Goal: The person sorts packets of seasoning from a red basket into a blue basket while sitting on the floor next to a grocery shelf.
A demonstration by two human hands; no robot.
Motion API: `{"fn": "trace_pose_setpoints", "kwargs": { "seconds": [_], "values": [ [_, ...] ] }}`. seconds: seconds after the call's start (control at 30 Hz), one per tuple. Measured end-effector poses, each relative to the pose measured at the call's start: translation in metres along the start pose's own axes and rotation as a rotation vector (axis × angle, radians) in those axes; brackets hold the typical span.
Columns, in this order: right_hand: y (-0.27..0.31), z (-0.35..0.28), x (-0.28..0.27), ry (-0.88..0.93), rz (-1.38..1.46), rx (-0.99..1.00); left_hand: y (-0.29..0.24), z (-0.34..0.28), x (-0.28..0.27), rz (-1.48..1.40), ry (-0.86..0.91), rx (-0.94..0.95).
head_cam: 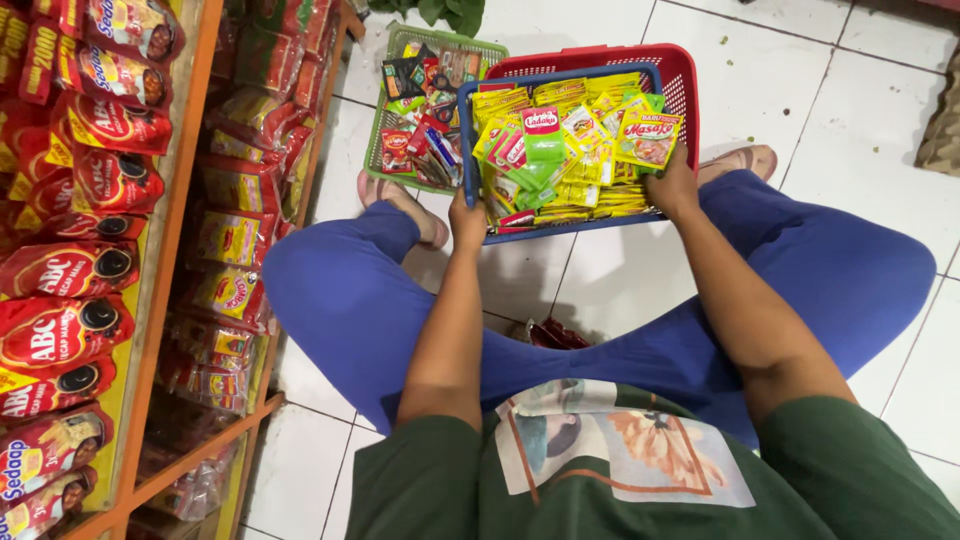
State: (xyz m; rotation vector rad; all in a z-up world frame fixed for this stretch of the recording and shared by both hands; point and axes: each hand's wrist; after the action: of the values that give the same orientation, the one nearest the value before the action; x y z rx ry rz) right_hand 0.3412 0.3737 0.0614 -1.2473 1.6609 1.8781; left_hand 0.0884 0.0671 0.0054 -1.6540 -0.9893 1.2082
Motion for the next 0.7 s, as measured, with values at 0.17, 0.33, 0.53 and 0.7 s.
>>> {"fn": "trace_pose_setpoints", "kwargs": {
  "seconds": [0.17, 0.33, 0.53, 0.7],
  "values": [
    [0.0, 0.015, 0.007, -0.004, -0.006, -0.048, -0.048, 0.011, -0.002, 0.021, 0.06, 0.114],
    [0.004, 0.033, 0.019, 0.142, 0.055, -0.025, -0.088, 0.04, 0.024, -0.022, 0.056, -0.058],
    [0.046, 0.02, -0.005, 0.267, 0.113, -0.408, -0.121, 0.067, 0.097, -0.139, -0.011, -0.184],
    [0.096, -0.028, -0.018, 0.034, 0.274, -0.555, -0.129, 0.071, 0.124, -0.026, -0.095, -0.134]
  ]
}}
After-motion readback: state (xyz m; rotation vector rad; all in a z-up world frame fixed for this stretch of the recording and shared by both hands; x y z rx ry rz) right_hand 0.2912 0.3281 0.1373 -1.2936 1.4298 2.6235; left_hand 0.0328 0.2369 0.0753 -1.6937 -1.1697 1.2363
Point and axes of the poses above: each hand's wrist, its own z-axis towards the middle knuckle, its own x-axis out of the palm, y = z × x, and after that the axes turned 15 degrees about -y, right-handed
